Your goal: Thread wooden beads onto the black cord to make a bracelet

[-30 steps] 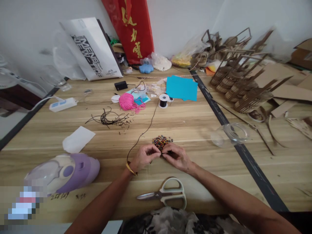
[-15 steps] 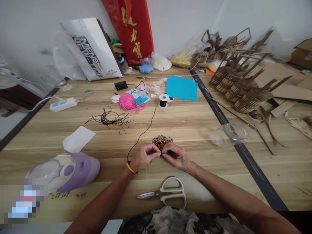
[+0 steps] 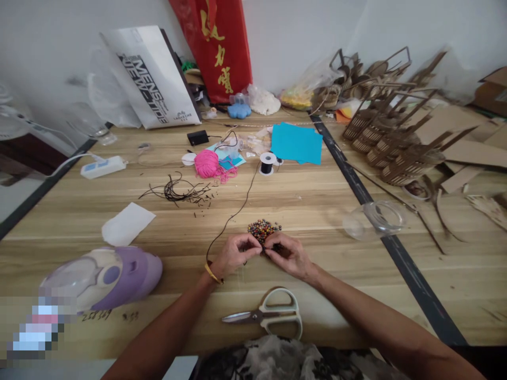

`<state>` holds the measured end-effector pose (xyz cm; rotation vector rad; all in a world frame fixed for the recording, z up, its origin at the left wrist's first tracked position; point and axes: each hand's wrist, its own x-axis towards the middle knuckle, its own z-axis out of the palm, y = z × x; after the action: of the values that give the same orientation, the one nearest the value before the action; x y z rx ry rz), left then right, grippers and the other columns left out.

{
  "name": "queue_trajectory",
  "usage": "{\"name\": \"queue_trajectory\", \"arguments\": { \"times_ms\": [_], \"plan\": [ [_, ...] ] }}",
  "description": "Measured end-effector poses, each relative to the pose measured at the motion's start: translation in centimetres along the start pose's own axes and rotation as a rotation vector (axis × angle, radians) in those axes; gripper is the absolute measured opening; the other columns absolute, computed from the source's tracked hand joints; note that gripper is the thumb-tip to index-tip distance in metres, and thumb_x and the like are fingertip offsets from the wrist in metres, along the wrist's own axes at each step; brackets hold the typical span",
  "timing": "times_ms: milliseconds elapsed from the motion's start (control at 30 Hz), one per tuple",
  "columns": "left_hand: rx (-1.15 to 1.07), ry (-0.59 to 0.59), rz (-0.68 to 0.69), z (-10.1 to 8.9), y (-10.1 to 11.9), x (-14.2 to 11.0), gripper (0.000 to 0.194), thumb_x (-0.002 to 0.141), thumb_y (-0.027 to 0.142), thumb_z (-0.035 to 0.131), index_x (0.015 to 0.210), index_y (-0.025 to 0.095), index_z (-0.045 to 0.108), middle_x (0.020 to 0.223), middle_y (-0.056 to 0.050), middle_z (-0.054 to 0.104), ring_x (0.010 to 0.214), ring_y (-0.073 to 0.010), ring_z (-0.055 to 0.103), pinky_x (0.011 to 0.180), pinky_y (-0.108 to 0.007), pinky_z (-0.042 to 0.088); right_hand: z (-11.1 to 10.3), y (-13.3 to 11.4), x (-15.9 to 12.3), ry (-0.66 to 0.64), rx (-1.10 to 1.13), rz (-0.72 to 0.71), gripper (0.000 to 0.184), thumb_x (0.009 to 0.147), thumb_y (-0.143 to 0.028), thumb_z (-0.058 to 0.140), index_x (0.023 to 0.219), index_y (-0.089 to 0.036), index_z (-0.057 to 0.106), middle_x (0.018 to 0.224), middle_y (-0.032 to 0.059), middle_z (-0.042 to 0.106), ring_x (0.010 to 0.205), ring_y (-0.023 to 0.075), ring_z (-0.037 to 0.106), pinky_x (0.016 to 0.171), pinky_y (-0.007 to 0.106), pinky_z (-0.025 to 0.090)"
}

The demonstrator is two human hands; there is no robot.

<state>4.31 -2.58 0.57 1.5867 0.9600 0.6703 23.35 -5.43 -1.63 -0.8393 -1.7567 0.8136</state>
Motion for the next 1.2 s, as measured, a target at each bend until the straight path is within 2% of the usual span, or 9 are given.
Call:
{"name": "queue_trajectory", "arguments": {
  "times_ms": [833,1067,1200],
  "plan": [
    [0.020,0.002,-0.004,0.03,0.13,-0.05,0.013,0.075,0.024,0.064,0.071,0.012,0.065,0.067,-0.002,0.063,0.062,-0.0108,0.051,0.059,-0.021,0.040,-0.20,-0.24,0.12,-0.054,-0.042,0.025,0.010,0.090,-0.024,0.053,0.087,-0.017,0.060,0.079,0.0063,0.064,0.073,0.0152,0.059,0.068,0.027,0.048],
    [0.035,0.000,-0.006,0.01,0.34,-0.10,0.015,0.076,0.027,0.064,0.072,0.013,0.065,0.067,-0.002,0.063,0.063,-0.0111,0.052,0.060,-0.021,0.040,-0.27,0.04,-0.12,-0.135,-0.113,-0.009,0.013,0.095,-0.024,0.044,0.090,-0.018,0.055,0.081,0.0060,0.059,0.075,0.0157,0.055,0.068,0.028,0.047],
    [0.028,0.002,0.023,-0.06,0.23,-0.08,0.018,0.078,0.029,0.062,0.070,0.013,0.065,0.067,-0.002,0.063,0.064,-0.0114,0.052,0.062,-0.021,0.041,-0.25,-0.12,-0.22,-0.158,-0.162,-0.087,0.010,0.095,-0.020,0.042,0.093,-0.019,0.052,0.083,0.0065,0.058,0.078,0.0168,0.054,0.071,0.030,0.047]
  ]
}}
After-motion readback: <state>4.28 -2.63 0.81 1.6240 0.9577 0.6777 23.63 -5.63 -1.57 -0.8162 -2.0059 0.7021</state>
